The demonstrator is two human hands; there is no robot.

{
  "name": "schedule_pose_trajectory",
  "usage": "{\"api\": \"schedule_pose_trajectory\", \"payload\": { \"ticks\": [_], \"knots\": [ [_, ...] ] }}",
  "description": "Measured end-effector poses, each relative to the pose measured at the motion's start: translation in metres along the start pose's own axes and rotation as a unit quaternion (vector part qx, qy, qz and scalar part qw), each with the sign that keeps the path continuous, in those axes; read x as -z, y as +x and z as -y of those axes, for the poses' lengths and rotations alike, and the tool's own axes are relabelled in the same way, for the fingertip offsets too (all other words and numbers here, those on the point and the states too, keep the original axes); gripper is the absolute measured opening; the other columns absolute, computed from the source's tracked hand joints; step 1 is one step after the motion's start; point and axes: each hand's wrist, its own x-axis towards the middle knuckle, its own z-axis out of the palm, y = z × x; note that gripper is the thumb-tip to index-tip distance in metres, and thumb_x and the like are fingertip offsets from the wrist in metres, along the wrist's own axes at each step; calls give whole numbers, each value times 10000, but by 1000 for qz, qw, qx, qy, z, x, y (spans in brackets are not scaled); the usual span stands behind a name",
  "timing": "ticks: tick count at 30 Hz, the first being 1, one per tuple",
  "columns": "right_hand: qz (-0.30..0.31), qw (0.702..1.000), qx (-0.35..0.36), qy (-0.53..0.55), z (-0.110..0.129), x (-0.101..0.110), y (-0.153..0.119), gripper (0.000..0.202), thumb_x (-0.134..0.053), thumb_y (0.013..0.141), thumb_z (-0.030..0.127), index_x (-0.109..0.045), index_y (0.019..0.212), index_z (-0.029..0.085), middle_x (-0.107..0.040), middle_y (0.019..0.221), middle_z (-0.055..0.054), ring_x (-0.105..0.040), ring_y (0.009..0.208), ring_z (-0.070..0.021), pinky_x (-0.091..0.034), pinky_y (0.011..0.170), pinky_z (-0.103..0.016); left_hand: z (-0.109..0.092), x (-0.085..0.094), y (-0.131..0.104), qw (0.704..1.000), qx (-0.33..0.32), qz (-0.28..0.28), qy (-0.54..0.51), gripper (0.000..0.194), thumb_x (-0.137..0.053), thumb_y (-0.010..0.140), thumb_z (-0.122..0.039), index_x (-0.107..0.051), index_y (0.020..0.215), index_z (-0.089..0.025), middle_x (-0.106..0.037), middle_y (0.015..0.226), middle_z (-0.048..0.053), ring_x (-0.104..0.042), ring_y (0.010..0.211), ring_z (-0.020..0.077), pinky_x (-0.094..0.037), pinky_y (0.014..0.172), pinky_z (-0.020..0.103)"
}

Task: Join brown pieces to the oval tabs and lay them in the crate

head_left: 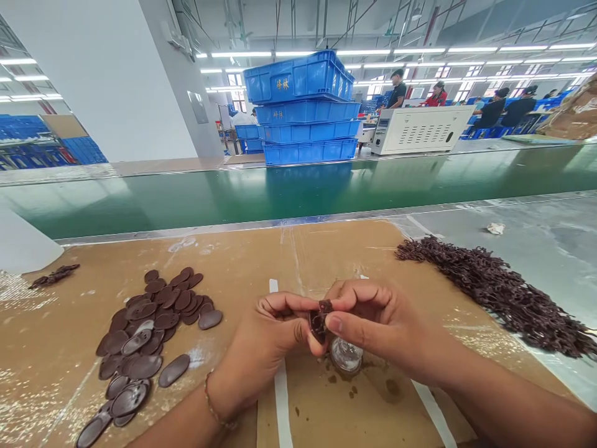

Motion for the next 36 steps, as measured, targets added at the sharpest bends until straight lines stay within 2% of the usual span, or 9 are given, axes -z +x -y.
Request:
{"api": "schedule_pose_trajectory", "payload": {
  "ticks": [13, 21, 26, 36],
  "knots": [
    [-3, 999, 9, -39, 1, 0, -2, 206, -712, 843, 281, -585, 722, 174, -674, 742, -22, -599, 656, -116, -448, 572, -250, 0, -2, 1, 1000, 8, -1, -8, 211, -699, 583, 10, -674, 724, -146, -664, 493, 1, -587, 469, 87, -428, 511, 149],
    [-7, 998, -1, -67, -2, 2, -3, 237, -690, 855, 332, -565, 729, 175, -644, 739, -30, -520, 616, -116, -360, 513, -260, 1, 0, -1, 1000, 2, -9, -2, 184, -787, 601, -79, -680, 738, -141, -658, 513, -6, -573, 467, 79, -432, 501, 154],
    [-8, 998, -2, -64, -3, 2, -3, 236, -701, 844, 330, -571, 724, 173, -613, 725, -14, -488, 581, -103, -348, 508, -258, 2, 1, -2, 1000, -1, -12, -1, 206, -821, 576, -87, -688, 726, -138, -645, 520, -17, -535, 448, 61, -413, 479, 150],
    [-10, 998, 4, -61, -2, 0, -2, 265, -709, 833, 343, -543, 713, 175, -594, 704, -13, -532, 618, -121, -379, 532, -264, 2, 2, -1, 1000, 0, -25, 3, 242, -858, 547, -121, -702, 731, -144, -650, 549, -16, -511, 432, 57, -405, 467, 161]
  ]
}}
